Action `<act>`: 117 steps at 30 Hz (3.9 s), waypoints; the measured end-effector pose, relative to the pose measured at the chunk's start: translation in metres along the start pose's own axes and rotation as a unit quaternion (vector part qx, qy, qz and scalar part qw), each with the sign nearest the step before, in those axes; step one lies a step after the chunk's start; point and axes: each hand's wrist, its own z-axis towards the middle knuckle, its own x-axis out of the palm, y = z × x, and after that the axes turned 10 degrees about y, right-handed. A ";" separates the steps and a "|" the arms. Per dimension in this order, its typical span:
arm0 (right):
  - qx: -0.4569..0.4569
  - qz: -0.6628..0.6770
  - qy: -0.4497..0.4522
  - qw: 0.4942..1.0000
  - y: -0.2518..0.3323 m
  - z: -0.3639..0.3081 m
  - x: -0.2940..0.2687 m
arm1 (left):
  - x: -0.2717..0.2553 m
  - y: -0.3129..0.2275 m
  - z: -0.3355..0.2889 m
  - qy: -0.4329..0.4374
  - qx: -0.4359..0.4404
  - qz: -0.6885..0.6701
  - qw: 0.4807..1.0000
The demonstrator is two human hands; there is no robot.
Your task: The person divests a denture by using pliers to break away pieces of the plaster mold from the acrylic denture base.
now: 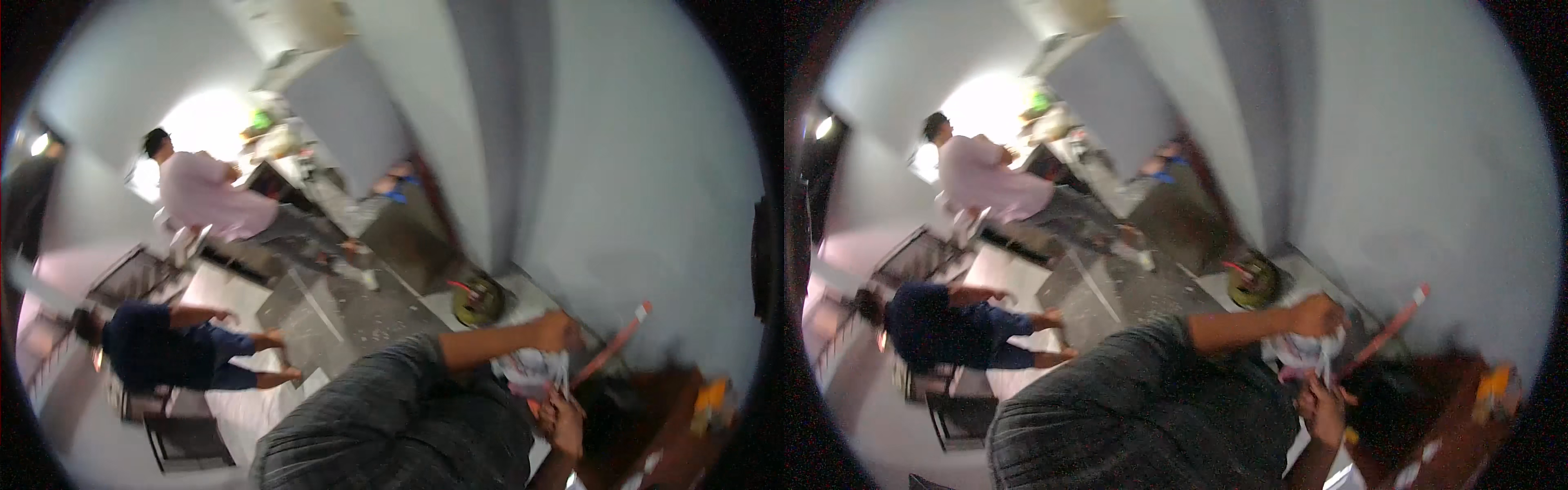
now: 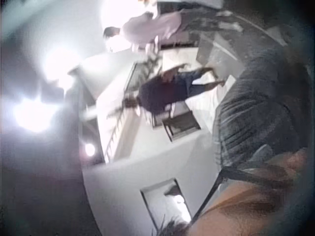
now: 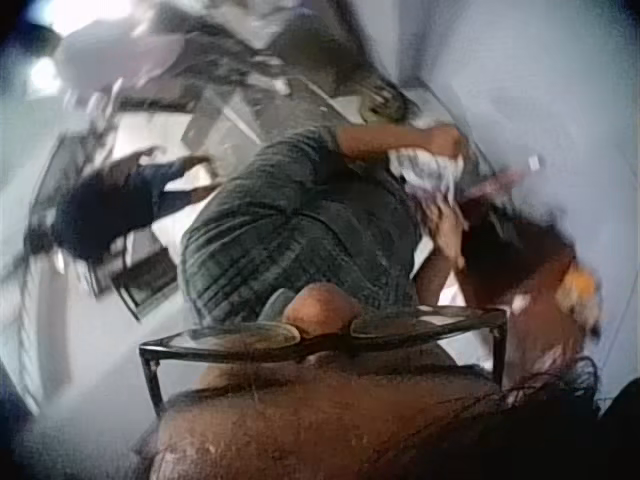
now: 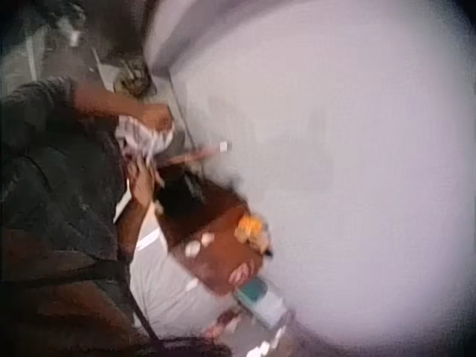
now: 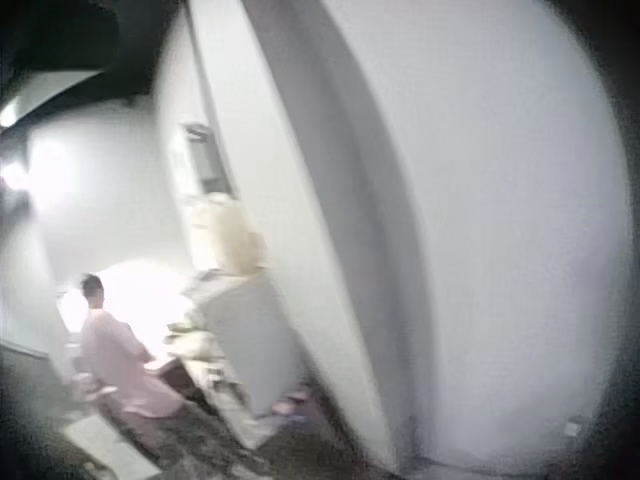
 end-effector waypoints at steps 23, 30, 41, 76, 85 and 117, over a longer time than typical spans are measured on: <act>-0.112 -0.056 0.051 0.991 -0.035 -0.017 -0.016 | -0.016 -0.054 0.011 0.075 -0.176 -0.616 0.764; -0.092 0.109 0.118 0.983 -0.035 -0.018 -0.022 | -0.017 -0.066 0.008 0.082 -0.155 -0.534 0.827; -0.076 0.190 0.147 0.968 -0.031 -0.011 -0.021 | -0.011 -0.066 -0.004 0.004 -0.113 -0.404 0.908; -0.120 0.211 0.292 0.925 -0.040 -0.017 -0.026 | -0.031 -0.081 -0.002 0.132 -0.138 -0.473 0.860; -0.116 0.202 0.320 0.918 -0.036 -0.026 -0.022 | -0.045 -0.083 0.003 0.105 -0.097 -0.322 0.936; -0.096 0.134 0.152 0.975 -0.021 -0.029 0.014 | -0.045 -0.080 -0.007 0.039 -0.061 -0.115 0.991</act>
